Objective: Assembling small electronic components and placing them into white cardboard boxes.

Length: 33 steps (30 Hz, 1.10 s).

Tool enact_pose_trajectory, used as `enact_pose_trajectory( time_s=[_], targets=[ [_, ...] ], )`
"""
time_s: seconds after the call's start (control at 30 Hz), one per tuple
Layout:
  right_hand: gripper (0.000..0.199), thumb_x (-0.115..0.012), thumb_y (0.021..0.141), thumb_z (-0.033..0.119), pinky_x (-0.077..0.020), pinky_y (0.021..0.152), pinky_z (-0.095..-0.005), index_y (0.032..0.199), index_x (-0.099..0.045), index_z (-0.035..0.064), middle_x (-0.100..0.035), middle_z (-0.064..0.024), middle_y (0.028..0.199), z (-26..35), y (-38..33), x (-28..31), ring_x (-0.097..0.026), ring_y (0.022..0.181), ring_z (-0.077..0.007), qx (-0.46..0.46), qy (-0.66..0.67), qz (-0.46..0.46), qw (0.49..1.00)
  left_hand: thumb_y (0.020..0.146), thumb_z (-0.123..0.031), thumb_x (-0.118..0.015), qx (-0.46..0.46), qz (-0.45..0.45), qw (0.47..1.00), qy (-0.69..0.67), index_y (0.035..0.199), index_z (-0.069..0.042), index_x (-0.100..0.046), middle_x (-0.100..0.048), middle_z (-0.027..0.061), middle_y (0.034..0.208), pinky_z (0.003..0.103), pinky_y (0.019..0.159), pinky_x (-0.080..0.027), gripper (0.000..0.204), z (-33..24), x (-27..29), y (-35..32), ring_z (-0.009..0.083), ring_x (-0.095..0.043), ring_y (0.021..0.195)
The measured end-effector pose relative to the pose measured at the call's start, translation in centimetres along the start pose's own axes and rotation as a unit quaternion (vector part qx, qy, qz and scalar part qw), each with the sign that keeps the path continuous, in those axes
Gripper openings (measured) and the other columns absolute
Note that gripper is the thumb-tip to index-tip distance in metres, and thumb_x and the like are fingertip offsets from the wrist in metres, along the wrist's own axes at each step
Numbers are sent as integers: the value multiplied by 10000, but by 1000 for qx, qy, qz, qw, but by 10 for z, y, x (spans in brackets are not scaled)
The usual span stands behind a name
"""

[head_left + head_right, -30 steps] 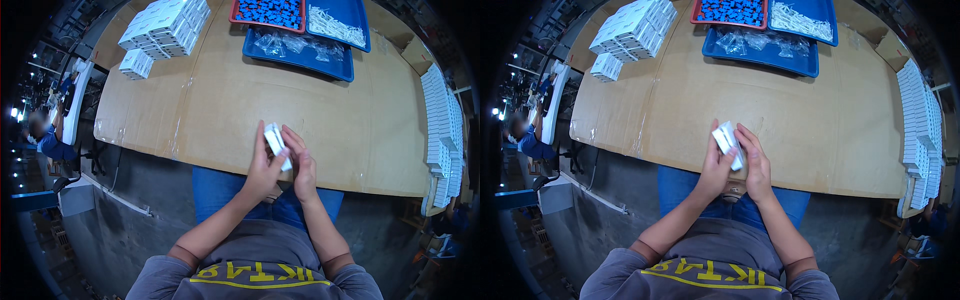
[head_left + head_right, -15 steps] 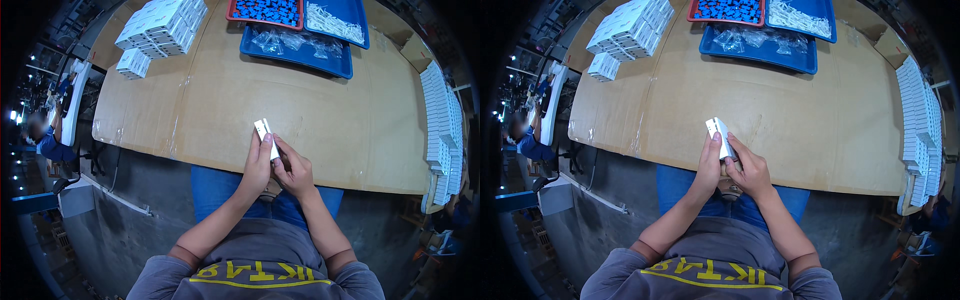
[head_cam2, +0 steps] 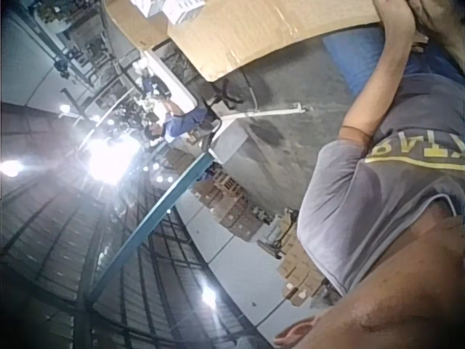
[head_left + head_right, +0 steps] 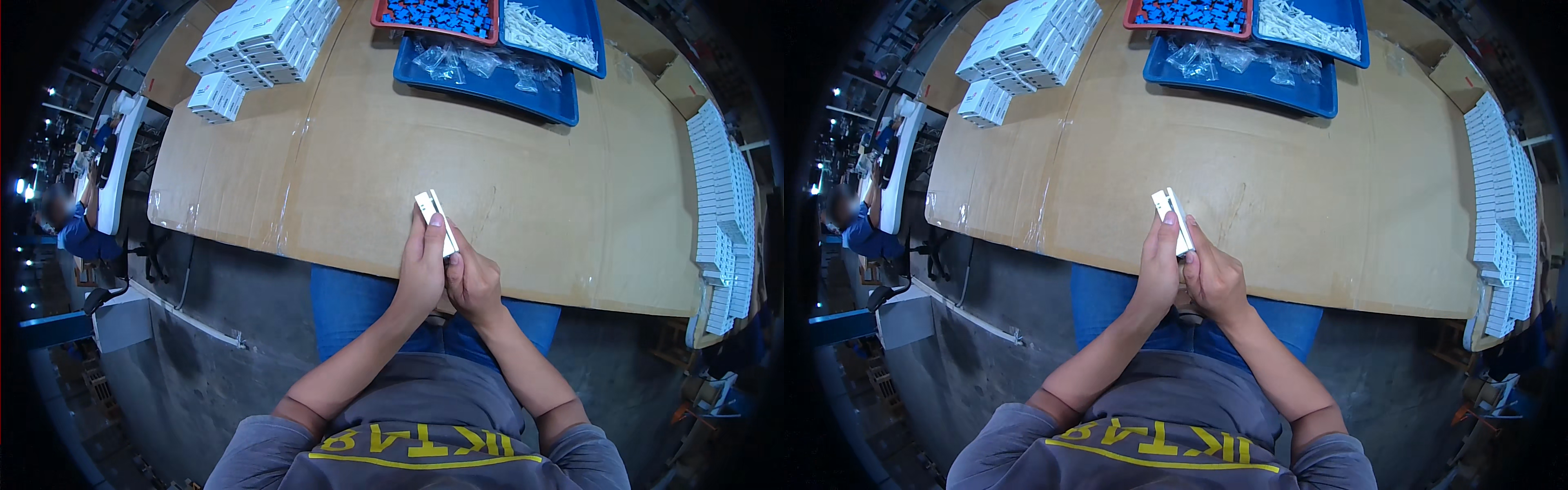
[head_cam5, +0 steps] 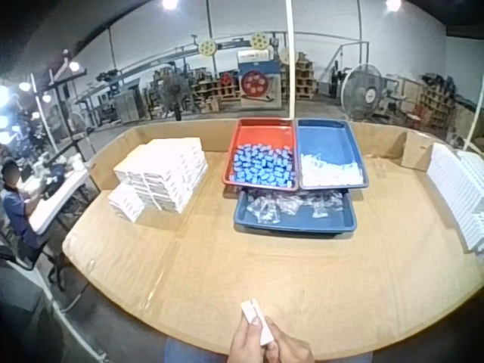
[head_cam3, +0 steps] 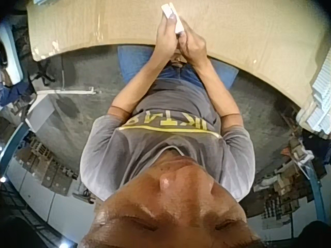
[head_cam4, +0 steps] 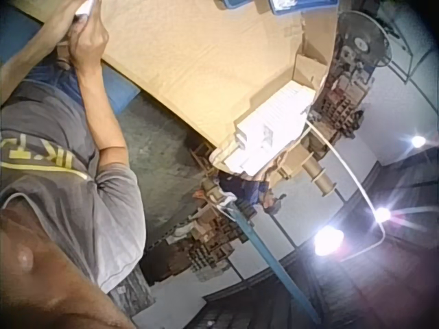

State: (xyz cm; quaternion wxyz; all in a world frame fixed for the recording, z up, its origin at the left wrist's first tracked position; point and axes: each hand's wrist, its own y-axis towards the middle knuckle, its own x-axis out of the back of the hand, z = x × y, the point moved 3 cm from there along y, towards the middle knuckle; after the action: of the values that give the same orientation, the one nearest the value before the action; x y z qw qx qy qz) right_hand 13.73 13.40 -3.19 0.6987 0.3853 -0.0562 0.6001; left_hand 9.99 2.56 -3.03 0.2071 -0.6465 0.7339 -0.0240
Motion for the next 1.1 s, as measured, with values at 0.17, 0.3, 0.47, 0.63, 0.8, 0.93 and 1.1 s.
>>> enact_pose_trajectory(
  time_s=[0.17, 0.3, 0.47, 0.63, 0.8, 0.93, 1.1],
  targets=[
    [410, -533, 1014, 60, -578, 625, -405, 1378, -581, -123, -735, -268, 1061, 1, -4, -4, -703, 665, -299, 23, -19, -17, 999, 1144, -357, -402, 12, -10, 1000, -2, 1331, -42, -488, -552, 6, 1013, 252, 804, -451, 376, -4, 0, -3, 73, -507, 908],
    [383, -524, 1052, 102, -601, 692, -393, 1368, -601, -101, -743, -262, 1071, 4, -1, -2, -750, 790, -329, -32, -4, 12, 999, 1146, -326, -411, 25, -17, 999, -44, 1395, -18, -508, -567, 16, 1020, 232, 801, -460, 407, 0, 5, 0, 59, -512, 904],
    [339, -528, 1090, 146, -612, 820, -374, 1311, -651, -78, -753, -237, 1129, 1, 11, 15, -774, 979, -321, -115, 101, 36, 988, 1125, -393, -451, 120, 36, 990, -65, 1281, -53, -551, -634, 43, 1031, 256, 758, -534, 387, -17, 17, 12, 88, -617, 825],
    [271, -556, 1076, 88, -577, 917, -339, 1258, -680, -70, -763, -189, 1151, -14, 10, 15, -749, 1048, -244, -191, 231, -8, 954, 1106, -497, -427, 189, 89, 978, -6, 1262, -47, -570, -689, 118, 1120, 339, 740, -614, 497, -22, 20, 14, 189, -721, 858],
    [269, -571, 1071, 97, -545, 963, -317, 1265, -676, -55, -711, -171, 1243, -19, 17, 25, -696, 1124, -224, -159, 164, -33, 973, 1004, -123, -566, -38, 104, 994, 4, 1555, -28, -351, -615, 182, 1379, 343, 1088, -490, 599, -26, 14, 9, 256, -625, 1280],
    [377, -526, 1113, 240, -528, 934, -285, 1386, -595, -11, -650, -99, 1289, -19, 17, 30, -647, 1035, -151, -364, 358, 18, 860, 785, 15, -640, -139, 197, 967, 79, 1642, -36, -182, -379, 195, 1626, 380, 1264, -259, 973, -28, 15, 10, 272, -349, 1537],
    [494, -629, 1060, 249, -524, 999, -324, 1456, -500, -16, -605, -150, 1368, -7, 21, 33, -619, 1187, -179, -378, 481, 45, 790, 788, -87, -661, -161, 233, 950, 131, 1663, -34, -134, -222, 214, 1688, 437, 1300, -124, 1023, -32, 6, 0, 324, -111, 1620]
  ],
)
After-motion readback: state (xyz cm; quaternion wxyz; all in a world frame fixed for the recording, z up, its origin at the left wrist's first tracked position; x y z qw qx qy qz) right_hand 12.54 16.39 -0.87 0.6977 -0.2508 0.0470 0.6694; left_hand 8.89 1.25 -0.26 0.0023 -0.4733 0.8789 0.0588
